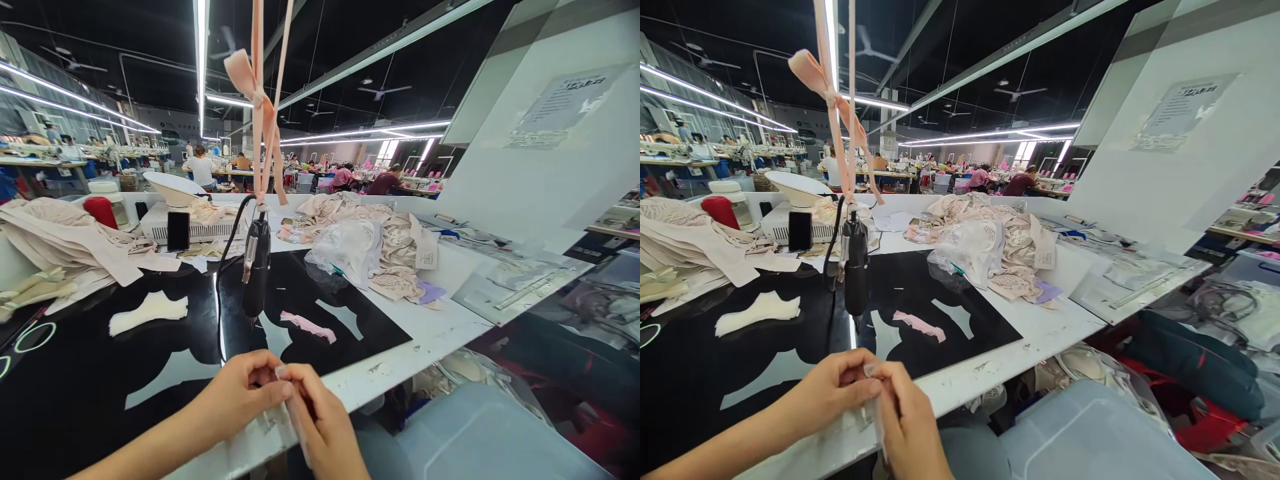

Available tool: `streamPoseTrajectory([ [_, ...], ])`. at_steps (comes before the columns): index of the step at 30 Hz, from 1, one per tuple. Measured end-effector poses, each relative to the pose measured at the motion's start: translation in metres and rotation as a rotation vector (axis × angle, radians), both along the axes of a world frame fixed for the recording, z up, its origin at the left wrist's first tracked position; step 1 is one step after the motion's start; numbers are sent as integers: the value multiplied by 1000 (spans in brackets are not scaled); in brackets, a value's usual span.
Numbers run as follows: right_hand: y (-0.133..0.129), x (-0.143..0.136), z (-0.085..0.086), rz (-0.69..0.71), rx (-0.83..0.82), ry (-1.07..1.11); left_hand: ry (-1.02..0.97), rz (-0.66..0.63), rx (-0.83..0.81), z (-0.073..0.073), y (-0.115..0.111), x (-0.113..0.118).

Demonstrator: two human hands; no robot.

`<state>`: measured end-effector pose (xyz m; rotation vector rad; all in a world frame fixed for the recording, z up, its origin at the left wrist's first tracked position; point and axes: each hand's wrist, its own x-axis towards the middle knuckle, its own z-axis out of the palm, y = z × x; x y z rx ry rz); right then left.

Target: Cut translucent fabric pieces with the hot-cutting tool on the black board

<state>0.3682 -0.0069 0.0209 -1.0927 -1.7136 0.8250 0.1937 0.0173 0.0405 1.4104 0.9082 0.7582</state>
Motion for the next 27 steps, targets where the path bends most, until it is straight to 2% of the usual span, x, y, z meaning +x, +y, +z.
streamPoseTrajectory([
  [3,-6,-12,-8,56,-9,-38,-94,7,-128,0,-9,-13],
  [8,-7,-20,-15,65,35,-114,-142,-11,-190,-4,-20,-31],
  [11,-7,-23,-18,68,92,-153,-127,27,-197,-7,-24,-35],
  [15,-9,-25,-18,81,74,-170,-109,87,-239,-5,-26,-35],
  [19,-11,-30,-11,78,-20,-91,-128,104,-296,-3,-28,-37],
  [23,-13,-37,-4,82,-158,50,-174,136,-311,-6,-29,-43],
  [27,-11,-38,-5,161,-394,254,-178,150,-292,-7,-29,-53],
])
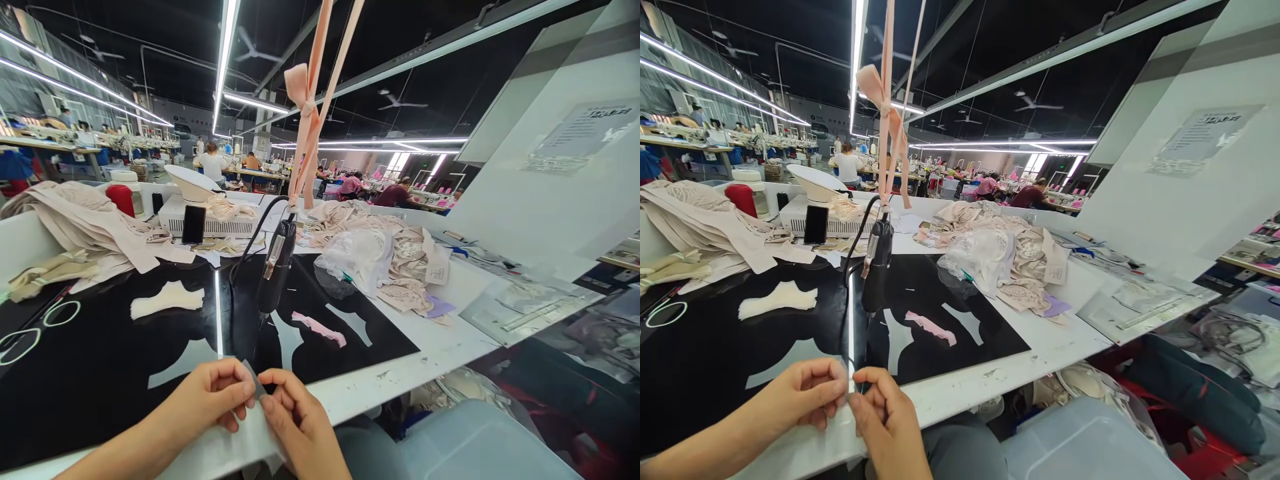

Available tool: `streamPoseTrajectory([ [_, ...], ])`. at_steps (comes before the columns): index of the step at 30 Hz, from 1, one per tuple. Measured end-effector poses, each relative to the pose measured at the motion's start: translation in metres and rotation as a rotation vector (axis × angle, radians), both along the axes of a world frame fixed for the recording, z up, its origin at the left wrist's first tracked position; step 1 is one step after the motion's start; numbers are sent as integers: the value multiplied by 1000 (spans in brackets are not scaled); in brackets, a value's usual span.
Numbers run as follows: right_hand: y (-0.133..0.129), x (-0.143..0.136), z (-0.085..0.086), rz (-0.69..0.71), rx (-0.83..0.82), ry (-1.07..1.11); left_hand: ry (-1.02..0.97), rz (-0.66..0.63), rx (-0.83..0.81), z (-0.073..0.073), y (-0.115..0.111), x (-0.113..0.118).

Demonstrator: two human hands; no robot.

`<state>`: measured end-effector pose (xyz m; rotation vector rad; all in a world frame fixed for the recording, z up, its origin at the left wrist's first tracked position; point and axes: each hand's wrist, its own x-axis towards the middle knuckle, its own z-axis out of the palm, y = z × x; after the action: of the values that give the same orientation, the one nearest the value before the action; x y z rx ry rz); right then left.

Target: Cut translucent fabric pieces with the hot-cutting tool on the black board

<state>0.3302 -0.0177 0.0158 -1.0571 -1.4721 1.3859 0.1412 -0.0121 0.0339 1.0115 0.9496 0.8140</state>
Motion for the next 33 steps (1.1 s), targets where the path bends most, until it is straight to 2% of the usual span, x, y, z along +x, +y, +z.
streamPoseTrajectory([
  [2,2,2,-2,75,-133,71,0,26,-11,1,1,-5],
  [5,3,7,-3,161,-238,48,0,85,-25,2,2,-12],
  [10,5,14,2,98,-289,-37,-37,178,-60,8,1,-20],
  [17,9,15,6,128,-377,-54,-26,258,-92,14,-4,-31],
  [22,7,9,10,133,-475,30,-70,258,-117,10,-7,-40],
  [27,4,4,15,196,-583,148,-129,295,-156,9,-10,-46],
  [33,2,1,18,275,-580,199,-155,331,-179,16,-11,-47],
])
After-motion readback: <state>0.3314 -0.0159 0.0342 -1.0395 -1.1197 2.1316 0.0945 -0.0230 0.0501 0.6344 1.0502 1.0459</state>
